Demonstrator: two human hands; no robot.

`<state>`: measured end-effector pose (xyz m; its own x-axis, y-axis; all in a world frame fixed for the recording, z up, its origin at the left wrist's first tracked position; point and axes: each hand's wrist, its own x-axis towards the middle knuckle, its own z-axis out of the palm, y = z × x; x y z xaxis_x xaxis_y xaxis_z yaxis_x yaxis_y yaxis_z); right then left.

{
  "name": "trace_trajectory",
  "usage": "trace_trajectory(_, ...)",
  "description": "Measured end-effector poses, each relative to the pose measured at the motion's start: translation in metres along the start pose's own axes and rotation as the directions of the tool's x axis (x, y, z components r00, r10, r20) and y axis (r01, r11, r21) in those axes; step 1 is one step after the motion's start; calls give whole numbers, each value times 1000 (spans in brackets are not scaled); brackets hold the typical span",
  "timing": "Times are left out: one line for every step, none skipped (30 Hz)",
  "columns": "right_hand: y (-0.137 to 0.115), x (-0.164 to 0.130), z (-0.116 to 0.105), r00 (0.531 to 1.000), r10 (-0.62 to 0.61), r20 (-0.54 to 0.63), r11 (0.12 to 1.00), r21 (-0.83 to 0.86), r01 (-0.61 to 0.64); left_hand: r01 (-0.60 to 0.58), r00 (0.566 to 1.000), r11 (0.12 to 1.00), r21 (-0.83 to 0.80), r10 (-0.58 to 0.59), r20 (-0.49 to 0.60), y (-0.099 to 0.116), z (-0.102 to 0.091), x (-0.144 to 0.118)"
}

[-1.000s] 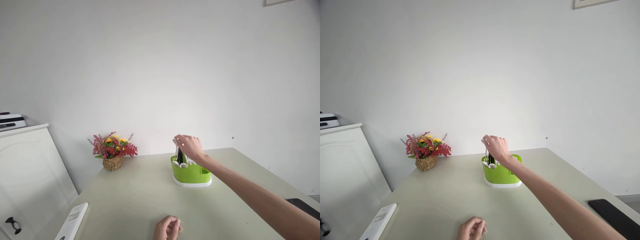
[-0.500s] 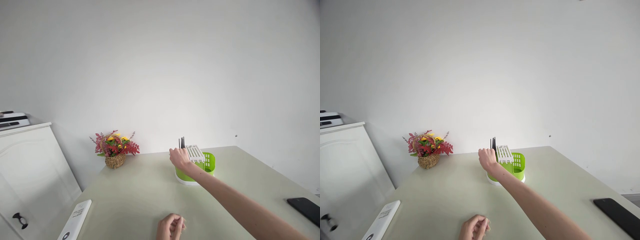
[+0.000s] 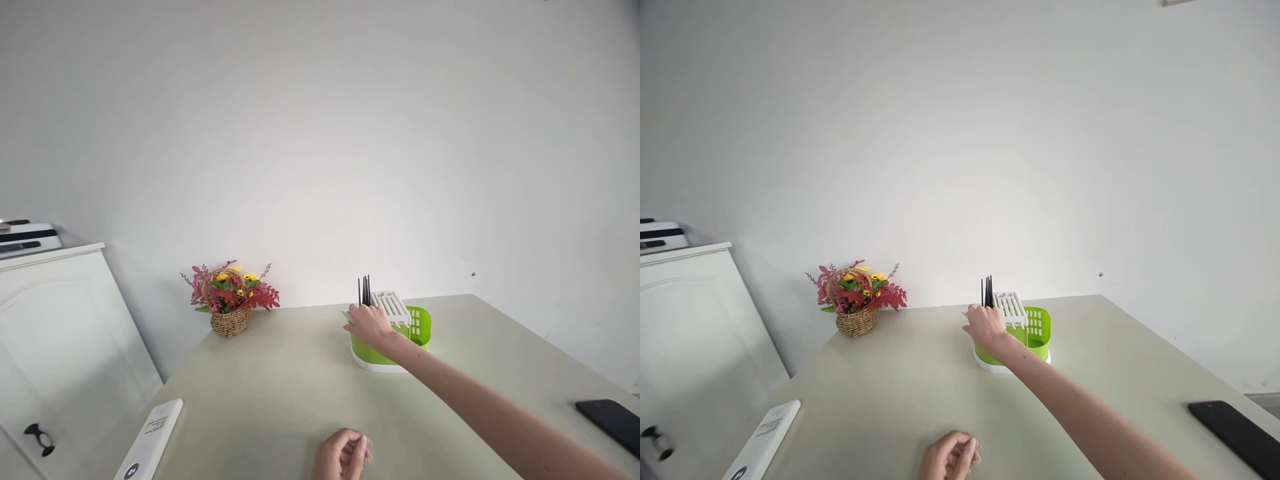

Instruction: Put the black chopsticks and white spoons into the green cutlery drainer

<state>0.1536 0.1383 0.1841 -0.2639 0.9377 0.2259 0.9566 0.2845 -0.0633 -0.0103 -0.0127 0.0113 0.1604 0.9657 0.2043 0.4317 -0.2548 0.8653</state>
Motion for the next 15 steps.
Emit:
trace_trajectory(2,-4,-2,1000,-7,-15,1000,6,7,-2,1000,1000,-2,2,0,0,0,0)
trace_trajectory(3,-10,-4,999,-22,-36,1000,13,23,-4,1000,1000,-4,4,0,1,0,0)
trace_trajectory(5,-15,-6,997,-49,-63,999,21,50,-7,1000,1000,-6,7,-1,2,0,0)
trace_trajectory(7,-22,-8,993,-79,-91,996,27,82,-8,1000,1000,-8,8,-2,3,0,0)
trace_trajectory(9,-28,-9,987,-109,-117,993,31,114,-9,1000,1000,-10,9,-3,4,0,0)
trace_trajectory(11,-34,-11,981,-133,-139,990,34,139,-9,1000,1000,-11,9,-3,6,0,0)
trace_trajectory(13,-39,-11,977,-149,-155,987,36,156,-8,1000,1000,-12,8,-2,7,0,0)
trace_trajectory(16,-42,-12,973,-156,-167,986,37,164,-8,1000,1000,-13,8,-2,8,-1,0)
trace_trajectory(18,-44,-12,972,-154,-179,986,37,163,-8,1000,1000,-13,8,-2,8,-1,0)
trace_trajectory(21,-43,-12,971,-143,-192,987,37,153,-9,1000,1000,-12,9,-4,9,-1,0)
trace_trajectory(24,-41,-13,970,-127,-206,990,37,137,-9,1000,1000,-10,9,-5,9,-1,-1)
trace_trajectory(28,-36,-14,970,-106,-220,993,35,116,-7,1000,1000,-6,7,-6,10,-1,-1)
trace_trajectory(32,-30,-15,969,-83,-231,995,30,92,-4,1000,1000,-2,4,-5,10,-2,-1)
trace_trajectory(36,-23,-15,969,-62,-238,997,22,69,0,1000,1000,2,0,-4,10,-2,-1)
trace_trajectory(39,-16,-16,970,-46,-237,999,10,49,4,1000,1000,6,-4,-3,10,-2,-2)
